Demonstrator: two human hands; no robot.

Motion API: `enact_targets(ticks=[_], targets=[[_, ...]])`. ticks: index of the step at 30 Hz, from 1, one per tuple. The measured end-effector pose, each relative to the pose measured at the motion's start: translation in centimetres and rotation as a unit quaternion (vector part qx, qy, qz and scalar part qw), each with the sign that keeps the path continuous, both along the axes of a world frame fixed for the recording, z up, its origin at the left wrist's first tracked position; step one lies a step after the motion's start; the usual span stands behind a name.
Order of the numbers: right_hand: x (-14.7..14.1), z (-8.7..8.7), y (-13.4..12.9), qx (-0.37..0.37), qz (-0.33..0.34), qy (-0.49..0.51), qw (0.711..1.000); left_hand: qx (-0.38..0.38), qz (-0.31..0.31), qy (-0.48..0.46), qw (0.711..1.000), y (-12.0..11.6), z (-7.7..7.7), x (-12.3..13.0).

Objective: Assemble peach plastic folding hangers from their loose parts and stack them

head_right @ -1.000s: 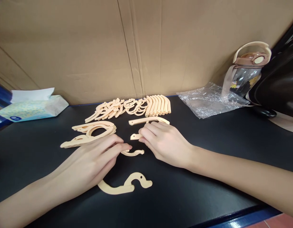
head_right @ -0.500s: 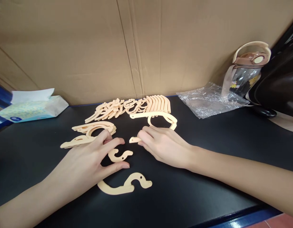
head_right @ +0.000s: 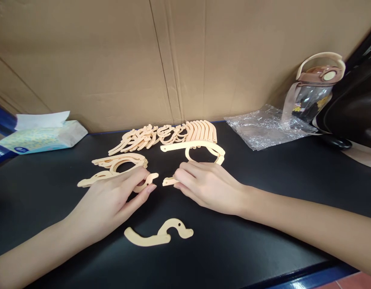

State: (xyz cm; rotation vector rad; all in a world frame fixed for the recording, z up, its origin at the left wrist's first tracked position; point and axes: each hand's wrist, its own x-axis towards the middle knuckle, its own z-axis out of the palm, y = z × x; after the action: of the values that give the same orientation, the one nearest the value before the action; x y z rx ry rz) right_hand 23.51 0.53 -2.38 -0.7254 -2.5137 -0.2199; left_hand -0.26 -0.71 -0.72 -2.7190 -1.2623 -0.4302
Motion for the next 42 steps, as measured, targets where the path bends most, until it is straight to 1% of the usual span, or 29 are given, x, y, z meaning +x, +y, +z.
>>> enact_targets(ticks=[9, 12, 17, 20, 24, 28, 34, 42], targets=[[-0.1, 0.2, 0.0, 0.022, 0.039, 0.027, 0.999, -0.084, -0.080, -0.033, 0.993, -0.5, 0.2, 0.5], [0.0, 0.1, 0.0, 0.026, 0.044, 0.024, 0.998, -0.127, -0.087, -0.030, 0.988, -0.5, 0.4, 0.4], [0.1, 0.0, 0.0, 0.039, 0.047, 0.022, 0.998, -0.176, -0.065, -0.009, 0.982, -0.7, 1.0, 0.3], [0.0, 0.0, 0.0, 0.035, 0.055, 0.023, 0.998, -0.186, -0.064, 0.001, 0.980, -0.7, 1.1, 0.4], [-0.3, 0.2, -0.3, 0.058, 0.058, 0.005, 0.997, -0.184, -0.084, 0.010, 0.979, -0.6, 1.0, 0.6], [-0.4, 0.3, -0.5, 0.057, 0.047, 0.004, 0.997, -0.188, -0.083, 0.002, 0.979, -0.5, 1.0, 0.6], [-0.4, 0.4, -0.3, 0.085, 0.050, 0.001, 0.995, -0.206, -0.093, -0.016, 0.974, -0.6, 1.3, 0.7], [-0.4, 0.3, -0.3, 0.061, 0.053, 0.003, 0.997, -0.206, -0.101, -0.026, 0.973, -0.5, 1.3, 0.6]])
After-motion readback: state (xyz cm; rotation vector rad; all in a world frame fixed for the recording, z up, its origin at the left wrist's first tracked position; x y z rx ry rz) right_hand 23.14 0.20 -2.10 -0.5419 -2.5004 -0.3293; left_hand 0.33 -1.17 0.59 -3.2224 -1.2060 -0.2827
